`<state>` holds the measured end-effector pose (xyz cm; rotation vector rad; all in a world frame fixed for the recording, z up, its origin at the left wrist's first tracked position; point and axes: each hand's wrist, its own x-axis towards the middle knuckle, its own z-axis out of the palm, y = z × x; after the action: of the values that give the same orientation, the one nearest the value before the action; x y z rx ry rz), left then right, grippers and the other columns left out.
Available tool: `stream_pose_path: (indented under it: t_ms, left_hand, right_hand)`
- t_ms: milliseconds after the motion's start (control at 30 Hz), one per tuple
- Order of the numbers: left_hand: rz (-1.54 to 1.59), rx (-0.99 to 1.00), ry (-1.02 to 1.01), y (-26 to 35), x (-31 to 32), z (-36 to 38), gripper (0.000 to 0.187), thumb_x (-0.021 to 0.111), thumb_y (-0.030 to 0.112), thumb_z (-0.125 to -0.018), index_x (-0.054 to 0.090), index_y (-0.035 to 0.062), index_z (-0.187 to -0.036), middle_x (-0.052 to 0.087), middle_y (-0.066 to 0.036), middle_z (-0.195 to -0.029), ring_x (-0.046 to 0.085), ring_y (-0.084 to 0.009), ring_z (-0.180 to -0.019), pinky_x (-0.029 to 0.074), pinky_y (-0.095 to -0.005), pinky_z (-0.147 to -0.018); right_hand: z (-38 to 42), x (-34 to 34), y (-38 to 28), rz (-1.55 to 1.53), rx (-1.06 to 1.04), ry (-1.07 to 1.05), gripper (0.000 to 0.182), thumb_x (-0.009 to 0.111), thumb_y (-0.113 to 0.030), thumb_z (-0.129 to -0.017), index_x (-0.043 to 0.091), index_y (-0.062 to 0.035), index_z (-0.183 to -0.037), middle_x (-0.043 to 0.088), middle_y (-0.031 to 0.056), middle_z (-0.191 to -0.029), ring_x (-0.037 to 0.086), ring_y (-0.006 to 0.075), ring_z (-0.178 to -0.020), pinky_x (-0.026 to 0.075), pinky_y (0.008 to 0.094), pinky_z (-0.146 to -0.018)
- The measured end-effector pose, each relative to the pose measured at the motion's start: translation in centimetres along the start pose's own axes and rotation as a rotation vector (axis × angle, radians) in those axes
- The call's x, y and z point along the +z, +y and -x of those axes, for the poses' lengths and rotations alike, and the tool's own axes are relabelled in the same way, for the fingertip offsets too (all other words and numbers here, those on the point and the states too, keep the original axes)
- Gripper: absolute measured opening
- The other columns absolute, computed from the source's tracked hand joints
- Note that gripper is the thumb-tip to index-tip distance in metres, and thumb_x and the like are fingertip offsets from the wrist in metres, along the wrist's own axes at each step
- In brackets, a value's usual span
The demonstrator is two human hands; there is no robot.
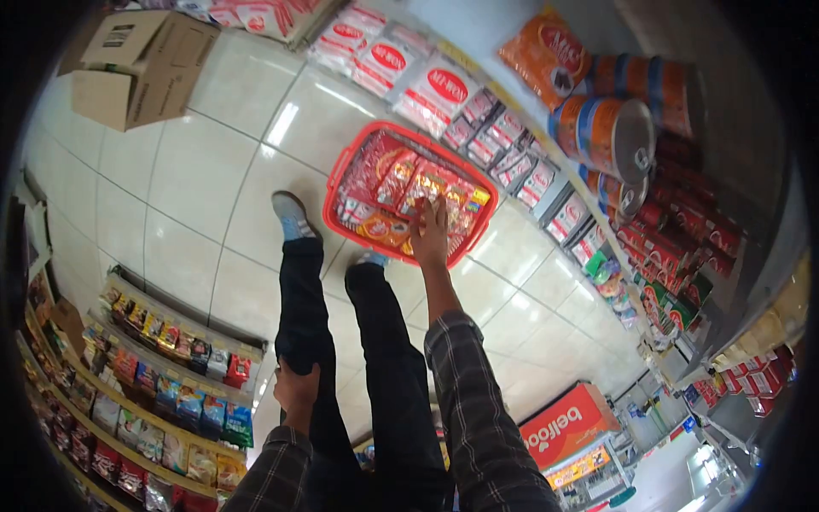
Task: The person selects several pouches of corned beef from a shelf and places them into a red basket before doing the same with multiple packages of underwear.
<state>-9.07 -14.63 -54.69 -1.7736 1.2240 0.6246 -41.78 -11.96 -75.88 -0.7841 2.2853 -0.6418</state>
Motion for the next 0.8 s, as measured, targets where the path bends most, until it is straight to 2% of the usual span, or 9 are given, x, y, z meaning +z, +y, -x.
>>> stream_pose_path:
  t_ms: [33, 67, 167, 200, 267, 500, 533, 633, 800]
  left_hand:
    - [0.014, 0.013, 0.004, 0.0, -0.5, 0.1, 0.081, 0.069, 0.046, -0.067, 0.043, 0.0040, -0.132, 0.058, -0.019, -0.104, 0.062, -0.0363, -0.093, 0.051, -0.0442, -0.081]
    - [0.021, 0.009, 0.000, 0.1, -1.2, 0.1, 0.081, 0.068, 0.046, -0.067, 0.043, 0.0040, -0.132, 0.058, -0.020, -0.105, 0.062, -0.0362, -0.093, 0.051, -0.0441, -0.081]
    - [0.051, 0.020, 0.000, 0.1, -2.8, 0.0, 0.079, 0.068, 0.045, -0.068, 0.044, 0.0038, -0.131, 0.058, -0.020, -0.107, 0.062, -0.0359, -0.094, 0.050, -0.0440, -0.082]
    - [0.066, 0.033, 0.015, 0.0, -3.2, -0.1, 0.078, 0.068, 0.045, -0.068, 0.045, 0.0038, -0.130, 0.058, -0.020, -0.108, 0.062, -0.0357, -0.094, 0.050, -0.0440, -0.082]
    - [0.100, 0.065, 0.052, -0.1, -4.4, -0.4, 0.075, 0.067, 0.044, -0.069, 0.047, 0.0038, -0.129, 0.058, -0.019, -0.110, 0.062, -0.0352, -0.096, 0.050, -0.0441, -0.083]
    - [0.280, 0.148, 0.168, 0.3, -8.5, -1.0, 0.066, 0.067, 0.040, -0.072, 0.051, 0.0027, -0.124, 0.058, -0.017, -0.113, 0.060, -0.0344, -0.100, 0.049, -0.0443, -0.085]
    - [0.314, 0.160, 0.173, 0.6, -9.0, -1.1, 0.066, 0.067, 0.040, -0.072, 0.051, 0.0025, -0.124, 0.058, -0.017, -0.114, 0.060, -0.0347, -0.100, 0.049, -0.0444, -0.085]
    - [0.382, 0.183, 0.186, 0.8, -10.4, -1.1, 0.063, 0.067, 0.040, -0.073, 0.053, 0.0018, -0.121, 0.058, -0.018, -0.113, 0.060, -0.0357, -0.100, 0.048, -0.0452, -0.086]
    - [0.486, 0.227, 0.225, 1.5, -12.5, -1.2, 0.060, 0.067, 0.041, -0.075, 0.052, 0.0016, -0.118, 0.060, -0.018, -0.110, 0.060, -0.0373, -0.100, 0.048, -0.0461, -0.085]
  right_hand:
    - [0.0, -0.4, -0.8, 0.041, 0.042, -0.023, 0.060, 0.062, -0.012, -0.082, 0.040, -0.0126, -0.138, 0.019, 0.0249, -0.148, 0.032, 0.0435, -0.131, 0.045, 0.0424, -0.096]
    - [0.3, -0.7, -1.6, 0.107, -0.006, 0.043, 0.059, 0.062, -0.013, -0.083, 0.041, -0.0116, -0.137, 0.022, 0.0260, -0.147, 0.033, 0.0440, -0.130, 0.044, 0.0430, -0.097]
    - [-0.2, -2.4, -6.7, 0.004, -0.022, 0.170, 0.050, 0.058, -0.016, -0.086, 0.043, -0.0045, -0.132, 0.030, 0.0275, -0.142, 0.034, 0.0418, -0.130, 0.037, 0.0454, -0.103]
    - [-0.6, -3.1, -8.7, -0.010, -0.090, 0.207, 0.044, 0.056, -0.013, -0.088, 0.046, -0.0026, -0.129, 0.034, 0.0249, -0.140, 0.037, 0.0399, -0.129, 0.036, 0.0437, -0.104]
    - [-1.5, -4.9, -13.6, -0.108, -0.191, 0.245, 0.037, 0.054, -0.010, -0.088, 0.050, -0.0025, -0.124, 0.042, 0.0218, -0.135, 0.041, 0.0383, -0.126, 0.037, 0.0412, -0.102]
    - [-4.7, -8.6, -27.2, -0.353, -0.328, 0.316, 0.025, 0.054, -0.005, -0.087, 0.057, 0.0021, -0.111, 0.052, 0.0184, -0.123, 0.050, 0.0324, -0.116, 0.039, 0.0372, -0.098]
    - [-4.9, -9.3, -29.2, -0.354, -0.404, 0.343, 0.025, 0.054, -0.005, -0.087, 0.058, 0.0021, -0.111, 0.053, 0.0180, -0.122, 0.051, 0.0316, -0.115, 0.040, 0.0365, -0.098]
    - [-2.9, -13.8, -36.6, -0.282, -0.627, 0.435, 0.024, 0.057, -0.001, -0.085, 0.059, 0.0012, -0.109, 0.056, 0.0167, -0.118, 0.055, 0.0288, -0.110, 0.042, 0.0344, -0.095]
    - [0.5, -19.5, -43.1, -0.367, -0.754, 0.560, 0.021, 0.059, 0.001, -0.083, 0.060, 0.0018, -0.105, 0.058, 0.0172, -0.112, 0.057, 0.0286, -0.106, 0.042, 0.0355, -0.094]
